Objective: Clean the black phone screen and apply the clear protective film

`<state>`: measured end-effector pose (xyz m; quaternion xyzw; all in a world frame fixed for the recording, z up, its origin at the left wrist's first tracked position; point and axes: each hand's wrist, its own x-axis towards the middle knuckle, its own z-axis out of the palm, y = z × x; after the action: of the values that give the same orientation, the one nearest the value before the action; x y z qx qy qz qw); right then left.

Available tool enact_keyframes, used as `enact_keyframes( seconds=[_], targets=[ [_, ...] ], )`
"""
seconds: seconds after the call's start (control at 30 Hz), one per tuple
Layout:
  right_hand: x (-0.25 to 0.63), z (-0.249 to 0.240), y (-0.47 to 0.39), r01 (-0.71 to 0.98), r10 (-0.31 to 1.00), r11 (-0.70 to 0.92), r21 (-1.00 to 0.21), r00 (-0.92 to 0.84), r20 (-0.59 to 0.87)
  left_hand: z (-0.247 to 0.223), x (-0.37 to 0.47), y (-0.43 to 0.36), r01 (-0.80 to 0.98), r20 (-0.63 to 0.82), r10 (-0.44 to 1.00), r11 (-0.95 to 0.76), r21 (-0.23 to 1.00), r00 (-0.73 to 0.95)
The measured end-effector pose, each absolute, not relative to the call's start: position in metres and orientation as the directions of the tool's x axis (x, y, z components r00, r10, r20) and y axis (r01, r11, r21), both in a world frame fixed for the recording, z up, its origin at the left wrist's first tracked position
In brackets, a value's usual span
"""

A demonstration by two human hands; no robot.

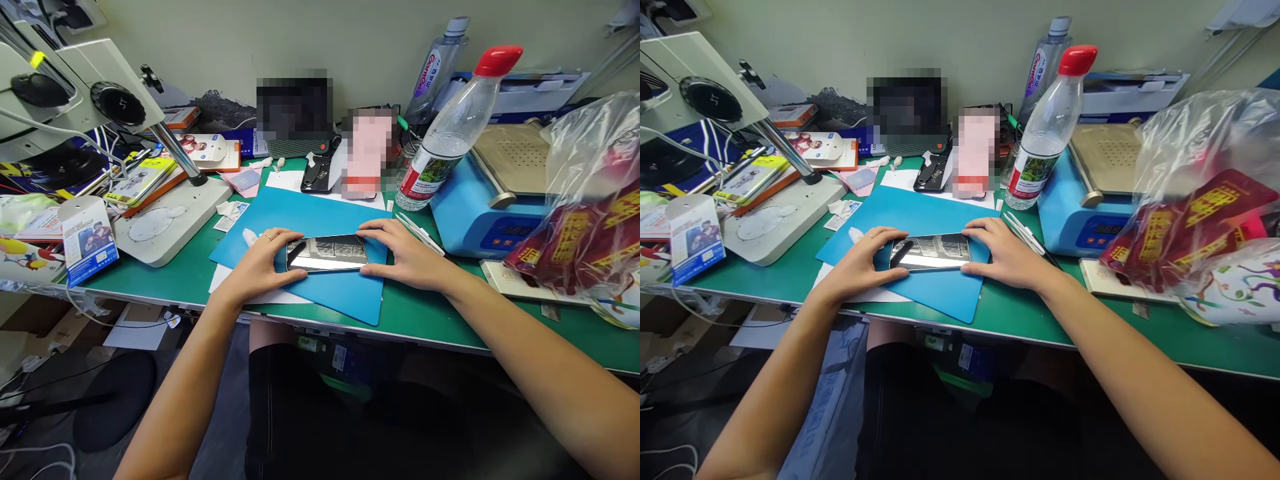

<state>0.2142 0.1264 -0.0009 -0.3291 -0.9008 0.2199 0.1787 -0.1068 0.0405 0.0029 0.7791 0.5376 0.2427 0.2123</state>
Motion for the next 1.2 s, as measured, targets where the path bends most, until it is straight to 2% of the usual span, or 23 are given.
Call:
enact_keyframes(
  seconds=[0.3, 0.43, 0.53, 0.63, 0.8, 0.97, 1.07, 1.2],
  targets=[
    [0.212, -0.002, 0.128, 0.522, 0.682, 0.671, -0.527, -0.713, 0.162, 0.006, -0.106, 0.039, 0.743, 0.178, 0.928, -0.369, 0.558, 0.328],
    [0.212, -0.004, 0.13, 0.526, 0.693, 0.653, -0.545, -0.705, 0.149, 0.019, -0.112, 0.03, 0.758, 0.258, 0.927, -0.373, 0.535, 0.273],
    [0.211, -0.007, 0.132, 0.518, 0.704, 0.642, -0.565, -0.69, 0.167, 0.024, -0.129, 0.024, 0.832, 0.313, 0.931, -0.319, 0.454, 0.187],
    [0.21, -0.008, 0.132, 0.507, 0.712, 0.636, -0.582, -0.677, 0.189, 0.017, -0.148, 0.023, 0.907, 0.276, 0.954, -0.214, 0.362, 0.115],
    [0.208, -0.006, 0.129, 0.511, 0.725, 0.627, -0.588, -0.658, 0.202, 0.005, -0.159, 0.026, 0.911, 0.24, 0.968, -0.165, 0.377, 0.076],
    [0.208, -0.007, 0.13, 0.523, 0.728, 0.633, -0.571, -0.654, 0.207, 0.019, -0.145, 0.029, 0.875, 0.225, 0.966, -0.213, 0.435, 0.124],
    [0.207, -0.007, 0.13, 0.528, 0.737, 0.624, -0.575, -0.642, 0.21, 0.026, -0.132, 0.036, 0.876, 0.232, 0.949, -0.29, 0.386, 0.212],
    [0.206, -0.003, 0.126, 0.525, 0.754, 0.595, -0.608, -0.626, 0.198, 0.03, -0.118, 0.051, 0.88, 0.154, 0.934, -0.356, 0.314, 0.323]
  ],
)
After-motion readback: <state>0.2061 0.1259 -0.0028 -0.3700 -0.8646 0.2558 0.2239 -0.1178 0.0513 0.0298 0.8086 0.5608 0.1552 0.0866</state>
